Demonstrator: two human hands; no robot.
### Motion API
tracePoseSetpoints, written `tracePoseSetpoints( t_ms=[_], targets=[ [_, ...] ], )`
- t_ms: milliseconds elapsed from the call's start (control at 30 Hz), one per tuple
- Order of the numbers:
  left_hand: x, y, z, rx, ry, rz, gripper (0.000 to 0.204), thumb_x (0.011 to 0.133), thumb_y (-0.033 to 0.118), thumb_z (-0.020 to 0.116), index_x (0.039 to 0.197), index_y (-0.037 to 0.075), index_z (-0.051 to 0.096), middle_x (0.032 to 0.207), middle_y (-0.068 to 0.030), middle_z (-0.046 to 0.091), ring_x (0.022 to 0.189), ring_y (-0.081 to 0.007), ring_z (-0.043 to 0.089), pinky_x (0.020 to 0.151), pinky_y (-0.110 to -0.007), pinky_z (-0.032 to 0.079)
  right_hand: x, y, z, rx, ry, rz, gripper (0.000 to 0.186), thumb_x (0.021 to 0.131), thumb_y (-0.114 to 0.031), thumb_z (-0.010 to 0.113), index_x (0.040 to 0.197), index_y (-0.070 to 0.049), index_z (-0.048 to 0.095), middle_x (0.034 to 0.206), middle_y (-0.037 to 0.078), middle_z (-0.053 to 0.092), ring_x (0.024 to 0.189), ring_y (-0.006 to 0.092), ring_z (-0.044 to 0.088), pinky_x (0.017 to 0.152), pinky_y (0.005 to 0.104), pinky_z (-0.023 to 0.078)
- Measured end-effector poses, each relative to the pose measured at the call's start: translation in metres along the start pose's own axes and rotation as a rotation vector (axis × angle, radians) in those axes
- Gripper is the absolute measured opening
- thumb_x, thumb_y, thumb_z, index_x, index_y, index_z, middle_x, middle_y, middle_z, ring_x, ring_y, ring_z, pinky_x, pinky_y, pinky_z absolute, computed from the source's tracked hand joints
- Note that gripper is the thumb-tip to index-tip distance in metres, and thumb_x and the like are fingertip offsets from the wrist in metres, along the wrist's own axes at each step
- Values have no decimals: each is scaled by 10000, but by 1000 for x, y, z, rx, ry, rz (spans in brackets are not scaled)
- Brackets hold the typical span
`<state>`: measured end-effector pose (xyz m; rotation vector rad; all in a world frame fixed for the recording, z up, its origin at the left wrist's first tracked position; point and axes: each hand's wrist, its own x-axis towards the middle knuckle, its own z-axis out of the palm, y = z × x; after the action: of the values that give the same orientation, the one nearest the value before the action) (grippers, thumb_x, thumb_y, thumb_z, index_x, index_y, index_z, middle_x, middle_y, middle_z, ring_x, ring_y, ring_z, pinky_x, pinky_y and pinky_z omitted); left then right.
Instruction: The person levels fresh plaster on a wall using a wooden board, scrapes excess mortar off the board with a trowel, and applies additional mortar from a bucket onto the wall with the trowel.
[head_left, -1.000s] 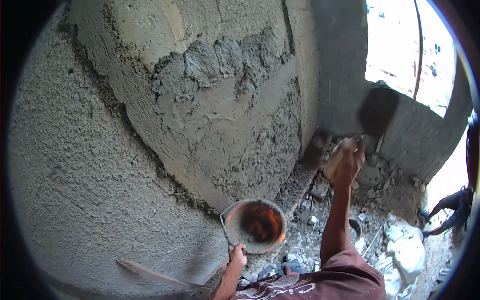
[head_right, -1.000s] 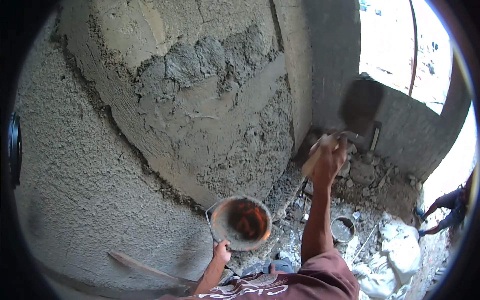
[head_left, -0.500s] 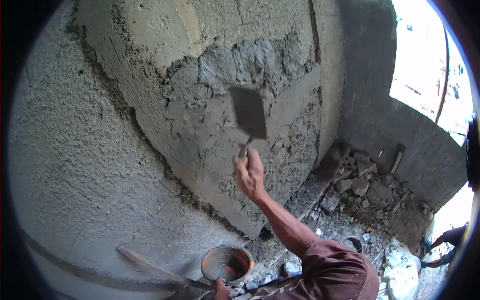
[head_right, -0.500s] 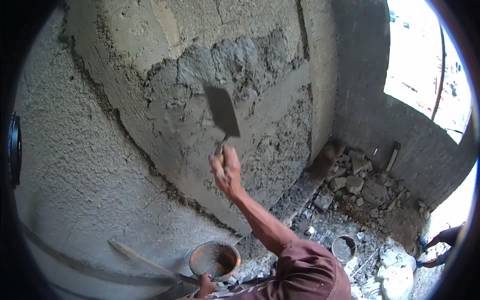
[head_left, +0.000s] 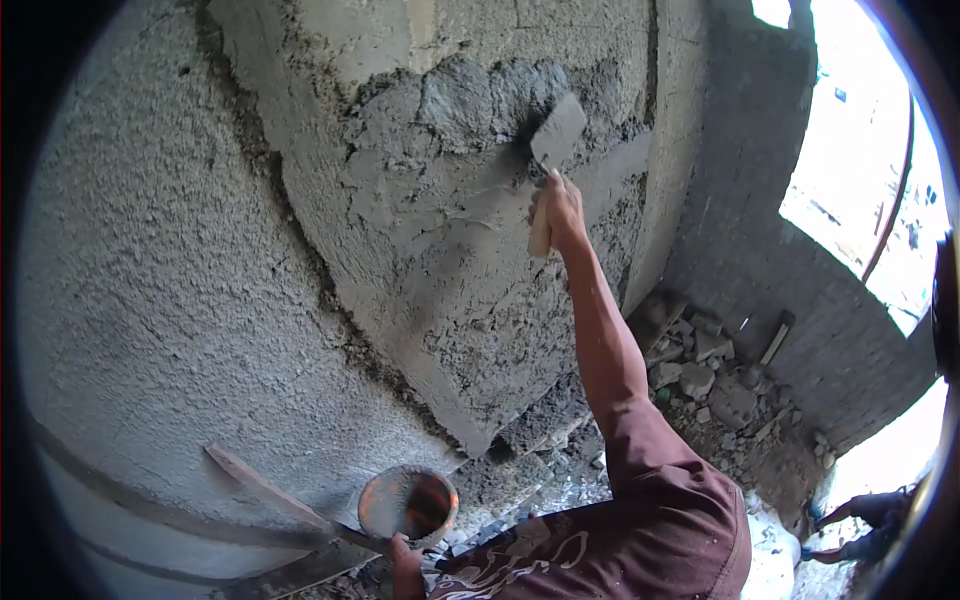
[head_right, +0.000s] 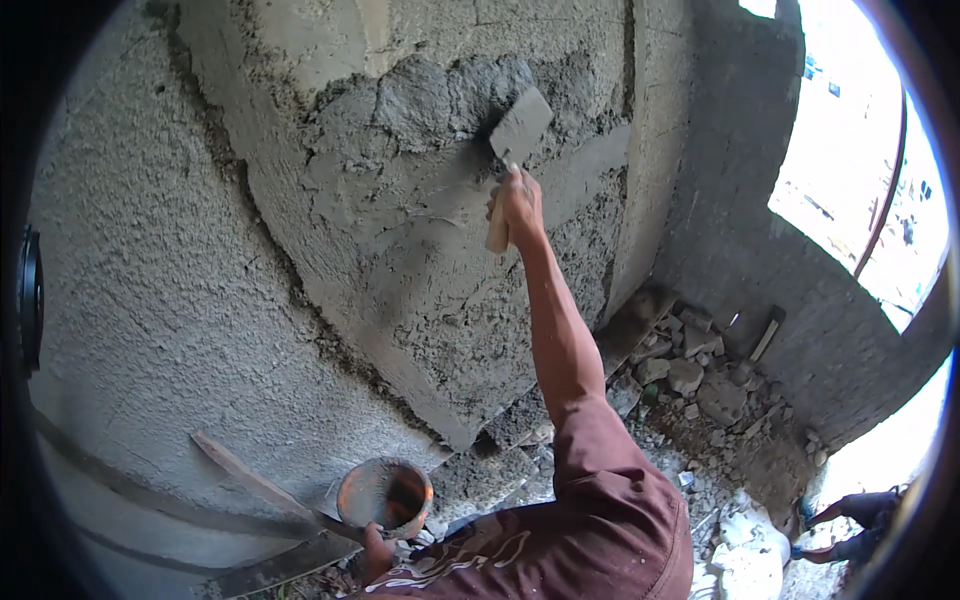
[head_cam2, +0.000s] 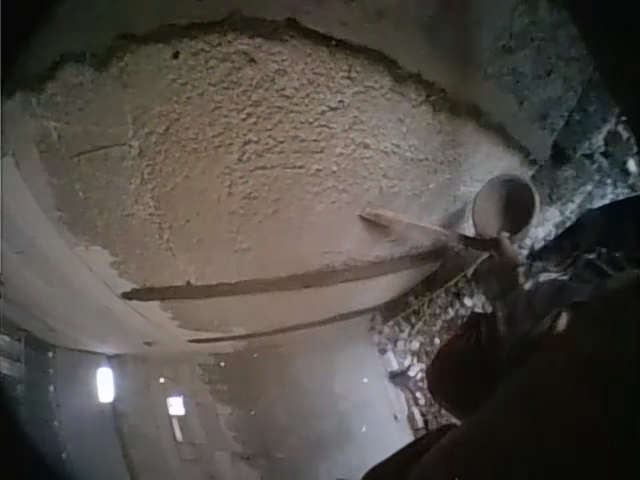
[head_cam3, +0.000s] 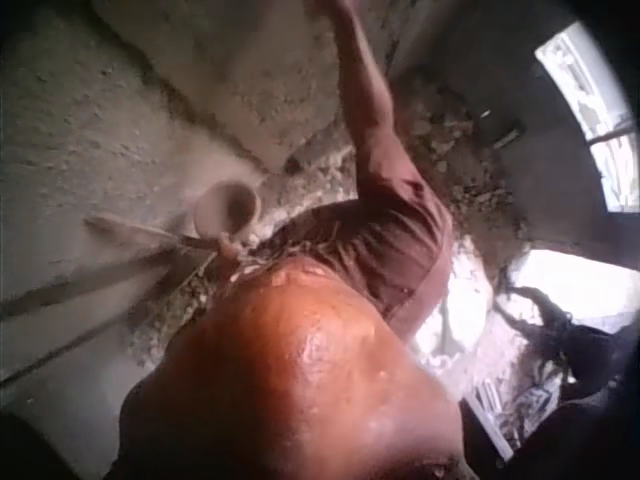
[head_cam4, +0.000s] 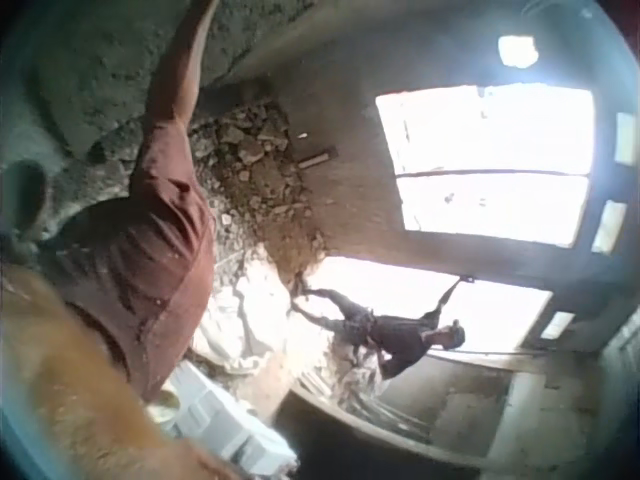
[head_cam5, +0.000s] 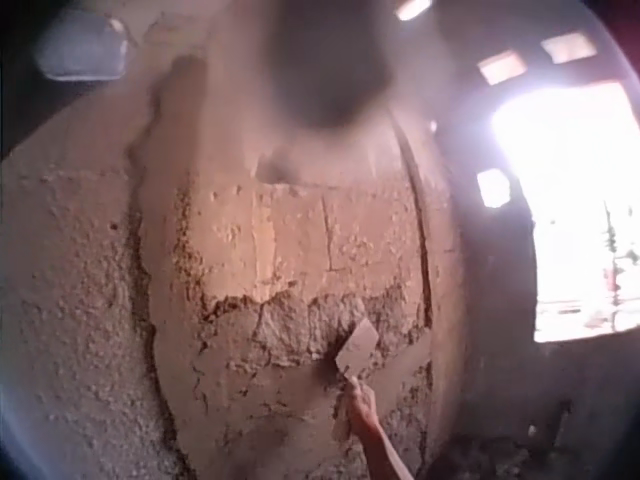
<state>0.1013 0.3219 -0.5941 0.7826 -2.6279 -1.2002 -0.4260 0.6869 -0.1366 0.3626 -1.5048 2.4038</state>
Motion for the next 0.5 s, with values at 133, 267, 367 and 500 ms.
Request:
tracePoseSetpoints(
  t_ms=[133,267,367,500],
  targets=[
    [-1,21,7,92,75,36,597,576,13,754,1065,17,410,1001,-225,458,969,-319,449,871,-393,359,-1,-11,59,-67,-39,123,280,931,-302,385,848,-38,432,659,71,469,505,174,490,431,335,440],
    [5,63,-10,18,27,23,541,658,-10,704,1103,3,396,991,-210,465,947,-294,470,865,-361,367,-29,-17,94,-105,-139,110,283,937,-301,382,832,-45,438,663,64,468,506,171,486,434,334,432],
    [13,49,-15,-56,-62,-30,541,679,-6,696,1124,7,388,1003,-211,464,958,-288,473,857,-355,376,-56,-22,124,-123,-135,115,289,941,-302,377,835,-43,448,662,61,471,498,156,482,430,328,433],
    [36,33,-22,-88,-155,32,547,695,3,688,1144,15,375,1015,-221,464,974,-290,473,858,-356,379,-92,-25,153,-264,-199,30,285,950,-291,365,859,-32,440,656,61,481,502,151,495,416,317,446]
  ],
)
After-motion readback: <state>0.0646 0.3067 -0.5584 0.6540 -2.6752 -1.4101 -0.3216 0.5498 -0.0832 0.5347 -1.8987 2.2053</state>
